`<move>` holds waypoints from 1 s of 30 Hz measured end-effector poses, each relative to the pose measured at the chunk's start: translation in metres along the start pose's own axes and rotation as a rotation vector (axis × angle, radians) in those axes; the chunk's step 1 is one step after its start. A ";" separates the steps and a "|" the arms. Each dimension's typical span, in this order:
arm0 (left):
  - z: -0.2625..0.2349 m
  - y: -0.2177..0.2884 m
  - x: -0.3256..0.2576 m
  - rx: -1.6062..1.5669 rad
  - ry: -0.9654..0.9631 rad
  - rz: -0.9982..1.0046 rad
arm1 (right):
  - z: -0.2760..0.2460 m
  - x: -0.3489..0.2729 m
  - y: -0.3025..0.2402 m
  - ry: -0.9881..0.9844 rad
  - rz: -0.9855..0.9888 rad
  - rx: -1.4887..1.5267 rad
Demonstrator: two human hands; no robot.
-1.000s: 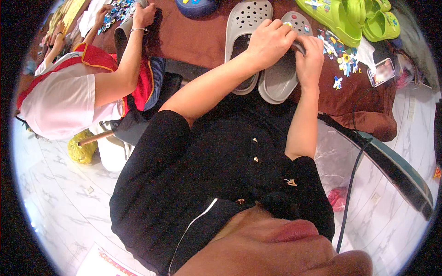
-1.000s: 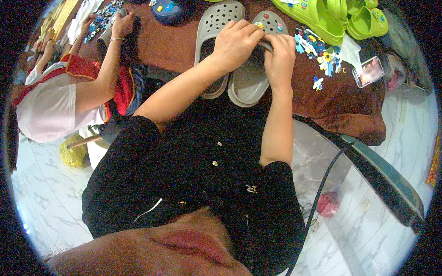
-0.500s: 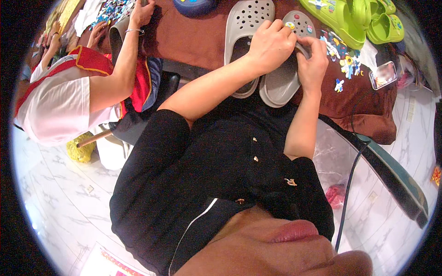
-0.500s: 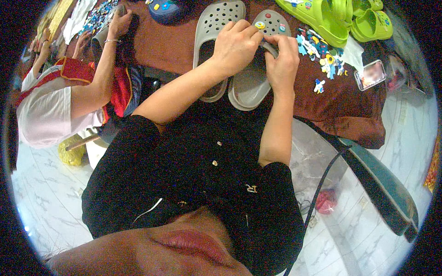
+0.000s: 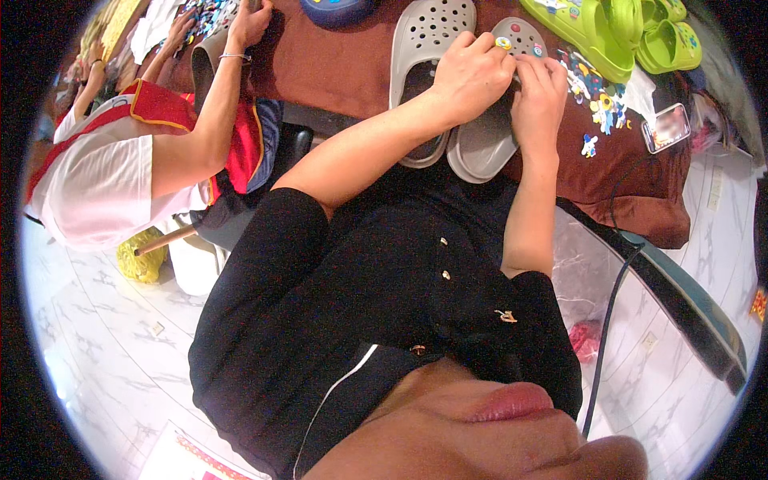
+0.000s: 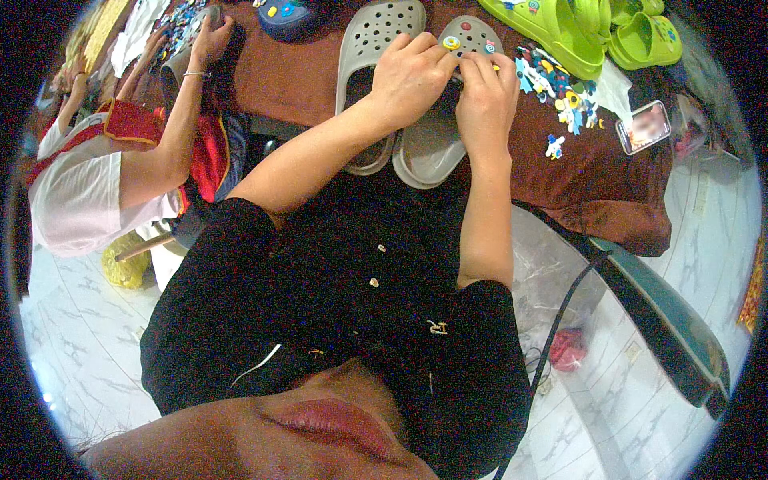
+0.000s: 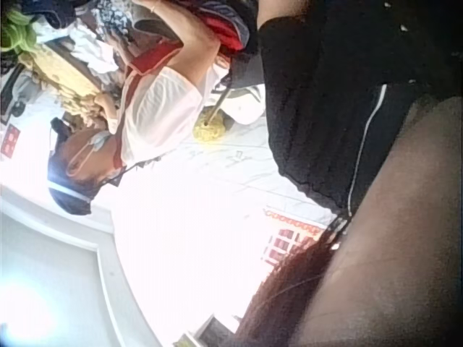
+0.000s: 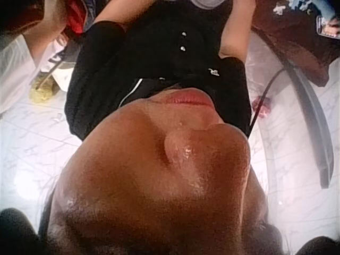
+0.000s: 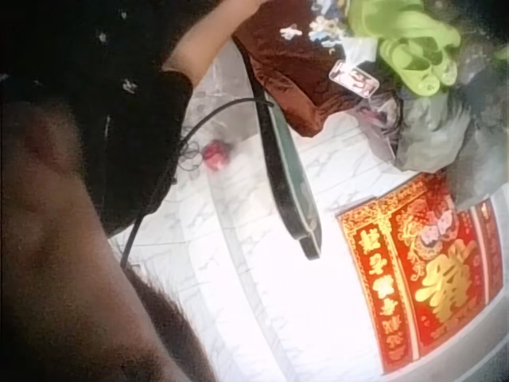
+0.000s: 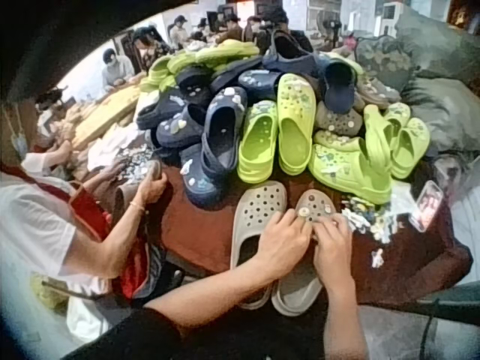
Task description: Attaching decorative charms to the holes of rubber clogs.
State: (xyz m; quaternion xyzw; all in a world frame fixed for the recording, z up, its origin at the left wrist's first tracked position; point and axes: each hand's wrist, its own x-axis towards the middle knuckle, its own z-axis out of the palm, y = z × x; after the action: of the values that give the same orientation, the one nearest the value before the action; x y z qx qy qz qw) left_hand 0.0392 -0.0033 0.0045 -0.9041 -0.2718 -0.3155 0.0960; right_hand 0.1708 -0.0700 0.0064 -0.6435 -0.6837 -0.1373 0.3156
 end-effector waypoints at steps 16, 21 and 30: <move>0.000 0.002 0.000 0.012 0.027 0.002 | -0.001 0.005 0.013 -0.005 -0.079 0.127; -0.002 0.002 -0.002 -0.021 0.080 -0.035 | 0.000 0.004 0.010 0.020 -0.083 0.090; -0.007 0.005 0.002 0.056 -0.036 0.055 | -0.002 0.001 0.011 0.006 -0.033 0.085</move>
State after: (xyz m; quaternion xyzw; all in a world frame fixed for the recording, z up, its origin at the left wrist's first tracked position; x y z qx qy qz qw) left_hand 0.0395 -0.0092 0.0110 -0.9136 -0.2574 -0.2889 0.1248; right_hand 0.1821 -0.0683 0.0061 -0.6178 -0.6985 -0.1153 0.3422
